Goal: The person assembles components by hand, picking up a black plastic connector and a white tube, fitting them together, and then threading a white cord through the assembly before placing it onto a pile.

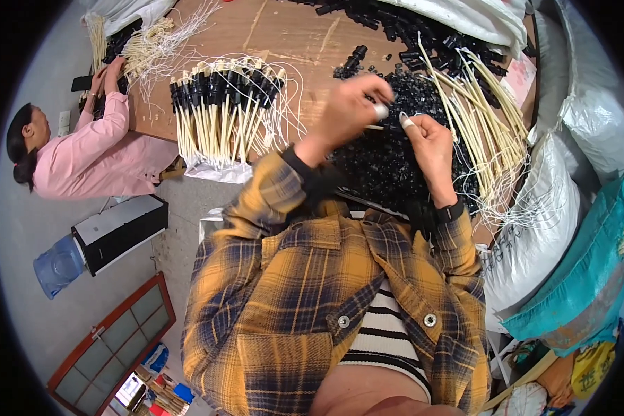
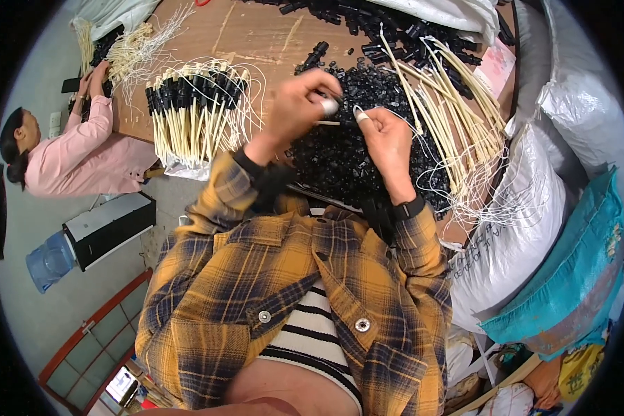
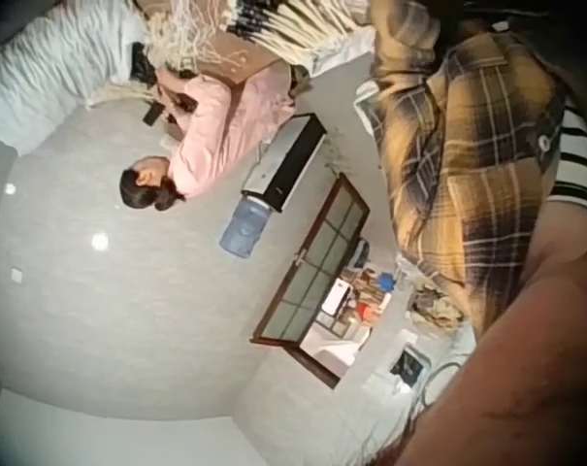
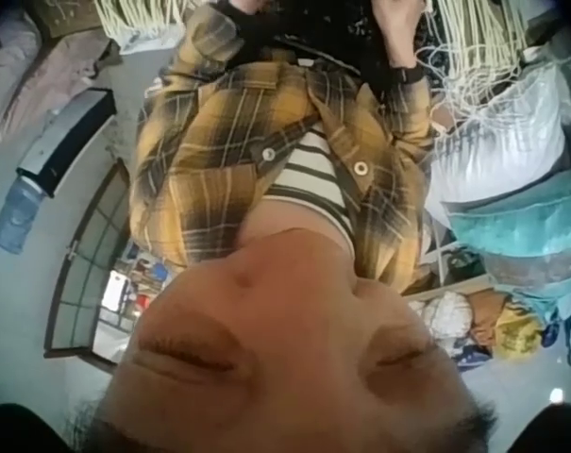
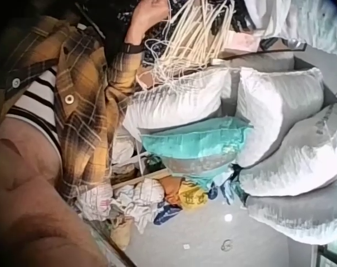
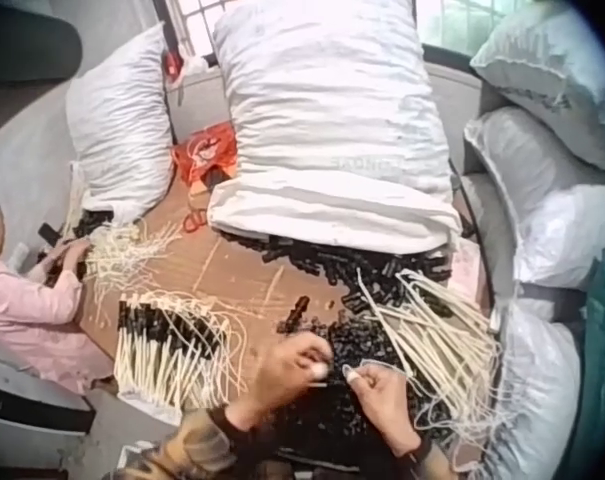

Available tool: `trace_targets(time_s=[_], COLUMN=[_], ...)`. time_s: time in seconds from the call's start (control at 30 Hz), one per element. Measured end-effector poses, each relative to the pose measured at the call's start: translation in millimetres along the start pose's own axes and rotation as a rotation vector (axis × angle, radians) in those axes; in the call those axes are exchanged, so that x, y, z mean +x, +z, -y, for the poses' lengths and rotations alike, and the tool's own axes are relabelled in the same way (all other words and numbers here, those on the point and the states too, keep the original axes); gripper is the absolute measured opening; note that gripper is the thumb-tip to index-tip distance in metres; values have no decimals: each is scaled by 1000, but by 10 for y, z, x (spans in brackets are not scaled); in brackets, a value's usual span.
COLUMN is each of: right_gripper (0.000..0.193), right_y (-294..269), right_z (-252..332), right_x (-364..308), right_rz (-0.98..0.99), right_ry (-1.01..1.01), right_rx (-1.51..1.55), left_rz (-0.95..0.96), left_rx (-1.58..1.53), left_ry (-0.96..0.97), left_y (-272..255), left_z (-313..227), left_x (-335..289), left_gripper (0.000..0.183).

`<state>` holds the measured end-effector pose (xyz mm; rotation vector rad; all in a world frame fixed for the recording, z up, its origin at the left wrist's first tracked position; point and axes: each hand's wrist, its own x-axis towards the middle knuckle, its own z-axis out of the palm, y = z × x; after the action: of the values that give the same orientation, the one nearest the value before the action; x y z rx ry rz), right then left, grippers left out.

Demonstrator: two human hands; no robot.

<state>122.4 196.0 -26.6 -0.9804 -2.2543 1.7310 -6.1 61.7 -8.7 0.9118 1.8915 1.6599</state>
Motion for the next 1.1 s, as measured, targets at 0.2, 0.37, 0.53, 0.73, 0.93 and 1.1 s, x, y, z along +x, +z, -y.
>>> trace_targets(time_s=[0.2, 0.37, 0.53, 0.73, 0.93, 1.1], right_gripper=[9, 9, 5, 8, 10, 27], right_y=[32, 58, 41, 8, -225, -225], right_z=[-5, 51, 27, 107, 151, 134], right_x=[-18, -63, -83, -125, -89, -159], right_rz=[193, 75, -6, -149, 303, 70], right_ry=[-23, -88, -249, -363, 52, -609], right_rx=[467, 384, 91, -269, 769, -289], left_rz=[-145, -163, -101, -299, 197, 189], left_rx=[194, 100, 93, 582, 540, 551], left_ry=[263, 63, -66, 422, 362, 266], left_y=[303, 280, 243, 146, 76, -24], left_z=[57, 171, 186, 207, 107, 84], left_x=[-78, -80, -76, -41, -77, -53], left_gripper=[21, 20, 10, 11, 35, 35])
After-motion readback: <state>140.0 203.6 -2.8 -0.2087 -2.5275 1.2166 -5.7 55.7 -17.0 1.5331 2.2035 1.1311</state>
